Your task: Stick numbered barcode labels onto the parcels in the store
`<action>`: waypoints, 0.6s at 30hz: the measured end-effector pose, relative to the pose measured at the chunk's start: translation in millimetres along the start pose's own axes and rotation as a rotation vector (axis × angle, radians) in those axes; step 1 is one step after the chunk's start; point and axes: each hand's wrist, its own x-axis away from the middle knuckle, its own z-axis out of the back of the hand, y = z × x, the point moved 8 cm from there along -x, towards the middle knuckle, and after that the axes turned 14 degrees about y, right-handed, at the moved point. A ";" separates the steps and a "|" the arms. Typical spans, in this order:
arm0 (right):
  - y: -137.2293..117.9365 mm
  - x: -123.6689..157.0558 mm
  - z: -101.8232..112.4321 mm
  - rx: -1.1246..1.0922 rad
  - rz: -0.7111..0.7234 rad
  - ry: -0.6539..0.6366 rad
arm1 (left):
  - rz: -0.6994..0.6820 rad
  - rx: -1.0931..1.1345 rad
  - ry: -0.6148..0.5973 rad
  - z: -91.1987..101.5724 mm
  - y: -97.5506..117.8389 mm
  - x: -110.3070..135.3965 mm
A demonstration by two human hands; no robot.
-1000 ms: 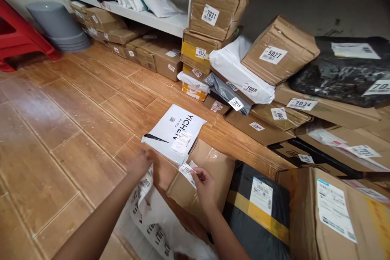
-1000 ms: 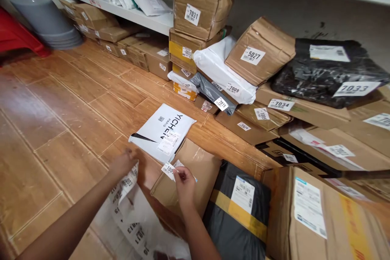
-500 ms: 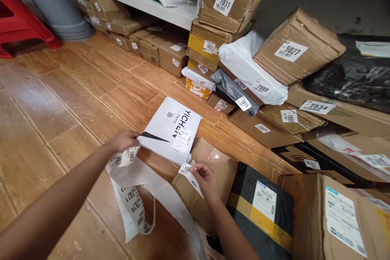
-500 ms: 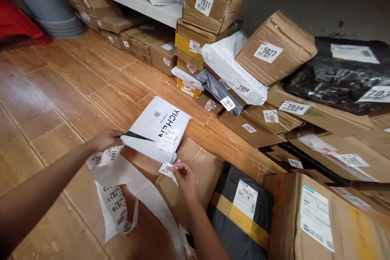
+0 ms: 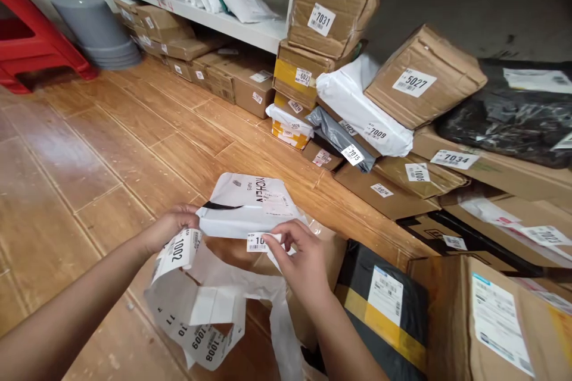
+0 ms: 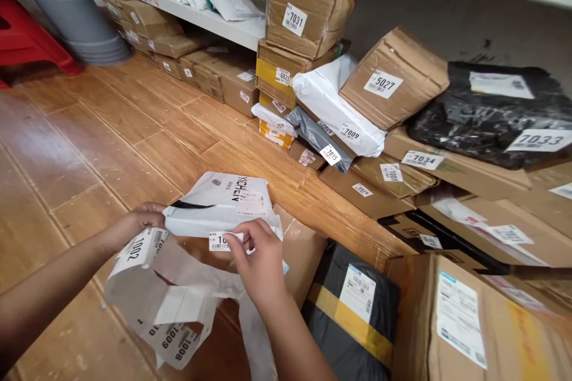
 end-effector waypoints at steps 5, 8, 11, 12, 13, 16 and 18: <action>15.3 4.5 -21.6 0.178 0.053 0.010 | 0.014 0.032 -0.017 -2.7 -7.1 0.8; 26.6 11.7 -22.0 0.268 0.016 0.015 | 0.013 0.031 -0.021 -4.1 -9.2 1.4; 32.0 17.0 -14.6 0.425 -0.001 0.079 | 0.014 0.032 -0.046 -10.1 -10.8 3.2; 28.9 17.8 -10.8 0.476 0.037 0.138 | 0.004 0.043 -0.051 -12.0 -10.2 3.7; 23.2 18.7 -7.7 0.509 0.101 0.208 | -0.011 0.056 -0.052 -13.4 -9.2 4.0; 4.8 22.5 -9.4 0.468 0.336 0.314 | -0.059 0.082 -0.039 -13.7 -6.8 3.9; 0.3 22.1 -17.1 0.411 0.447 0.257 | -0.067 0.090 -0.027 -11.9 -7.4 3.6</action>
